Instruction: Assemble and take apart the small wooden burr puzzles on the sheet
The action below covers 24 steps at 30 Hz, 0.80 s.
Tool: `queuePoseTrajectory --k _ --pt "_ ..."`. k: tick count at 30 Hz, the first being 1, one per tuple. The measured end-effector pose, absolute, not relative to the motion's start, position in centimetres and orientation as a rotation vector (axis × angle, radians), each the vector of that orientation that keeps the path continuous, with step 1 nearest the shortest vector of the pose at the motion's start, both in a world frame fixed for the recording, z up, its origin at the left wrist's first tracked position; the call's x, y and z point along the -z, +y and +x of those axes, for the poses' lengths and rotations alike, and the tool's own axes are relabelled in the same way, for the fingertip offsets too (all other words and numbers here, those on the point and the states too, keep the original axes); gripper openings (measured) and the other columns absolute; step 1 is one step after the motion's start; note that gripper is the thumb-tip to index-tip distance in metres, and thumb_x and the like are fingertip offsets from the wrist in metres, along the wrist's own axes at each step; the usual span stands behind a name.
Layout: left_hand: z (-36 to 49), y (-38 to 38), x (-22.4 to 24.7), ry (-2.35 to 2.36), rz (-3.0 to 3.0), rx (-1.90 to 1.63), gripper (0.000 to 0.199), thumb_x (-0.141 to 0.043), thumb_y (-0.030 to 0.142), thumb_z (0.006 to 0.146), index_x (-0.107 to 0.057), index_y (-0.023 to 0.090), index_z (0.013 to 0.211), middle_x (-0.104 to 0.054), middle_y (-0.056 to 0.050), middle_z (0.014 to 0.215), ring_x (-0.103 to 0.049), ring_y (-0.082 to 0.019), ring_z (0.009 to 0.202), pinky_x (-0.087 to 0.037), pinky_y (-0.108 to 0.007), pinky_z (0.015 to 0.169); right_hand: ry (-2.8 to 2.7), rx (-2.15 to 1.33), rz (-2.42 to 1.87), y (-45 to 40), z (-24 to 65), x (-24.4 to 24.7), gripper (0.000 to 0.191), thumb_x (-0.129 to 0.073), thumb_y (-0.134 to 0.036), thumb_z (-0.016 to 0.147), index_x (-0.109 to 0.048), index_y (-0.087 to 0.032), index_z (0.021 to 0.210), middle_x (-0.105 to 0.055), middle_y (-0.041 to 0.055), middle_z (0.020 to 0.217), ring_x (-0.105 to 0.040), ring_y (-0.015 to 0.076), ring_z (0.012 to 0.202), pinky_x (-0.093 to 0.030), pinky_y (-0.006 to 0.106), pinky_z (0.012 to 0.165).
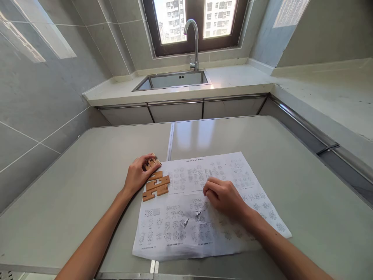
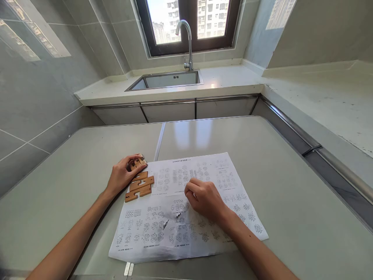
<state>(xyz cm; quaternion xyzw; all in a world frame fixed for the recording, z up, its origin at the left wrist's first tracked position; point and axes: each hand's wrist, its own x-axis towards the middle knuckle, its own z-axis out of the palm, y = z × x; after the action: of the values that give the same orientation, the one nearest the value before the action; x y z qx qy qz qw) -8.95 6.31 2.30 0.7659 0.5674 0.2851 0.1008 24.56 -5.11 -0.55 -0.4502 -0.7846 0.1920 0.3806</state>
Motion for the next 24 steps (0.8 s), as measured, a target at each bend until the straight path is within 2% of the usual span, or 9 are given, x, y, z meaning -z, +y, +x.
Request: queuePoseTrajectory --k 14,21,24 --pt "-8.5 6.0 -2.8 1.674 2.237 -0.888 0.043 -0.07 0.062 0.091 -0.07 0.028 0.116 -0.074 -0.005 0.135 -0.072 -0.028 0.105 -0.057 -0.044 0.096 -2.014 -0.481 -1.168 -5.1 24.6 0.7 0.029 -0.045 -0.004 0.091 -0.059 -0.021 0.072 -0.061 0.0002 0.071 -0.044 0.0115 0.056 -0.031 0.027 0.053" --pt "-7.6 5.1 -4.0 1.504 2.325 -1.068 0.04 -0.074 0.058 0.091 -0.067 0.027 0.114 -0.073 -0.006 0.138 -0.072 -0.028 0.109 -0.058 -0.048 0.1 -2.01 -0.486 -1.175 -5.1 24.5 0.6 0.028 -0.045 -0.004 0.09 -0.059 -0.021 0.072 -0.061 0.0 0.071 -0.044 0.0118 0.055 -0.03 0.027 0.053" --pt "-5.6 3.8 -4.5 1.364 2.273 -1.008 0.045 -0.077 0.057 0.09 -0.064 0.028 0.122 -0.07 -0.006 0.143 -0.071 -0.029 0.117 -0.063 -0.047 0.093 -1.992 -0.502 -1.175 -5.1 24.5 0.5 0.028 -0.045 -0.004 0.089 -0.06 -0.021 0.072 -0.062 -0.0002 0.071 -0.044 0.0118 0.055 -0.031 0.027 0.053"
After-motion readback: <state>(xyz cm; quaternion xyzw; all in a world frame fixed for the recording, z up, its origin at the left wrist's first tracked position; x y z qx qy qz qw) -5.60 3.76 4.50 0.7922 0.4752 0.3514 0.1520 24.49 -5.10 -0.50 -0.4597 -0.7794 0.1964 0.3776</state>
